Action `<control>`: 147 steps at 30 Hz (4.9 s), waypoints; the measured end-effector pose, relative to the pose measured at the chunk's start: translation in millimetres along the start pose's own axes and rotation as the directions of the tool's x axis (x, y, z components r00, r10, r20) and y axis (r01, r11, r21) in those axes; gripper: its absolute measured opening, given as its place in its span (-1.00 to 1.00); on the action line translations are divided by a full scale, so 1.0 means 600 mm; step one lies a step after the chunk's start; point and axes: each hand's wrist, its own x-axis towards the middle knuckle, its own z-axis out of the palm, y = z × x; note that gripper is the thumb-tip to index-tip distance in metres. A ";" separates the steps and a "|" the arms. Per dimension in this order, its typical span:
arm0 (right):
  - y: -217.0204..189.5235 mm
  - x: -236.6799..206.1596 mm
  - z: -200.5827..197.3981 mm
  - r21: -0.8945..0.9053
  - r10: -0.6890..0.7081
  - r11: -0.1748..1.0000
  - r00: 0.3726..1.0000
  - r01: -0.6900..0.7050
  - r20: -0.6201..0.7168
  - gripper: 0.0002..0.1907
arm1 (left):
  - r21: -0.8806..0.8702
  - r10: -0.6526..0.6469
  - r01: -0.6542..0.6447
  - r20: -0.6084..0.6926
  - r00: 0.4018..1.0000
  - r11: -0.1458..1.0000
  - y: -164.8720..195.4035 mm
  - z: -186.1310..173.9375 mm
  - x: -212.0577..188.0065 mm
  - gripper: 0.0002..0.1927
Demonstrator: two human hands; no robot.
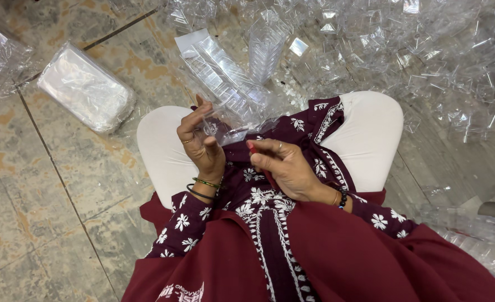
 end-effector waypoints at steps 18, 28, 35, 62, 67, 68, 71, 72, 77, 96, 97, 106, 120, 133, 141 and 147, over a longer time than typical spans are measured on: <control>-0.004 0.031 -0.032 -0.477 -0.353 0.818 0.935 0.321 0.024 -0.67 | 0.124 -0.044 0.045 -0.012 0.999 0.991 -0.030 0.035 0.006 -0.39; -0.116 0.151 -0.081 -0.708 -0.638 0.516 0.768 0.483 0.059 -0.79 | -0.041 -0.422 0.453 0.299 0.856 0.891 -0.123 0.084 0.054 0.06; -0.064 0.106 -0.052 -0.840 -0.589 0.270 0.771 0.470 0.242 -0.80 | -0.268 -0.512 0.626 0.389 0.766 0.732 -0.119 0.114 -0.023 -0.20; -0.192 0.322 -0.149 -0.887 -0.511 0.020 0.767 0.462 0.388 -0.78 | 0.562 -0.350 0.177 0.216 0.912 0.808 -0.324 0.154 0.098 -0.12; -0.264 0.382 -0.262 -0.926 -0.457 0.241 0.808 -0.290 -0.372 -0.62 | 0.562 -0.387 0.221 0.195 0.901 0.797 -0.308 0.160 0.099 -0.15; -0.250 0.402 -0.279 -0.905 -0.396 0.104 0.817 -0.413 -0.419 -0.61 | 0.565 -0.425 0.257 0.186 0.886 0.784 -0.304 0.163 0.099 -0.11; -0.197 0.442 -0.321 -0.948 -0.291 -0.192 0.937 -0.254 -0.193 -0.57 | 0.560 -0.438 0.269 0.192 0.878 0.784 -0.300 0.168 0.105 0.05; -0.179 0.447 -0.330 -0.926 -0.197 -0.224 0.945 -0.304 -0.262 -0.55 | 0.556 -0.395 0.219 0.218 0.893 0.802 -0.298 0.163 0.106 0.14; -0.192 0.408 -0.366 -0.912 -0.258 0.305 0.897 -0.275 -0.357 -0.75 | 0.734 -0.420 0.162 0.182 0.889 0.660 -0.234 0.084 0.083 0.17; -0.074 0.091 -0.031 0.173 -0.176 0.960 0.957 0.218 -0.230 -0.83 | -0.472 -0.616 0.567 0.063 0.785 0.674 -0.030 0.146 0.051 -0.64; -0.074 0.091 -0.025 0.184 -0.164 0.961 0.962 0.206 -0.216 -0.83 | -0.495 -0.613 0.557 0.060 0.788 0.667 -0.026 0.138 0.052 -0.65; -0.073 0.073 -0.056 0.427 0.075 0.899 0.995 -0.094 0.060 -0.85 | -0.265 -0.205 0.388 0.525 0.826 0.883 0.048 0.058 0.092 -0.62; -0.178 0.073 -0.056 -0.413 -0.358 0.870 0.921 0.270 -0.152 -0.83 | 0.588 -0.656 0.299 0.614 0.439 0.751 0.002 0.013 0.051 -0.27; -0.219 0.349 -0.093 -0.952 -0.584 -0.235 0.754 0.196 0.299 -0.81 | 0.460 -0.278 0.113 0.309 0.910 0.881 -0.303 0.188 0.179 -0.01; -0.241 0.036 -0.490 -0.919 -0.848 0.245 0.391 -0.307 -0.357 -0.51 | 0.466 -0.439 0.280 0.277 0.855 0.839 -0.322 0.128 0.229 -0.13; -0.042 -0.174 -0.577 -0.751 -0.739 0.252 0.380 -0.610 -0.557 -0.43 | 0.475 -0.338 0.168 0.299 0.892 0.864 -0.336 0.114 0.232 0.00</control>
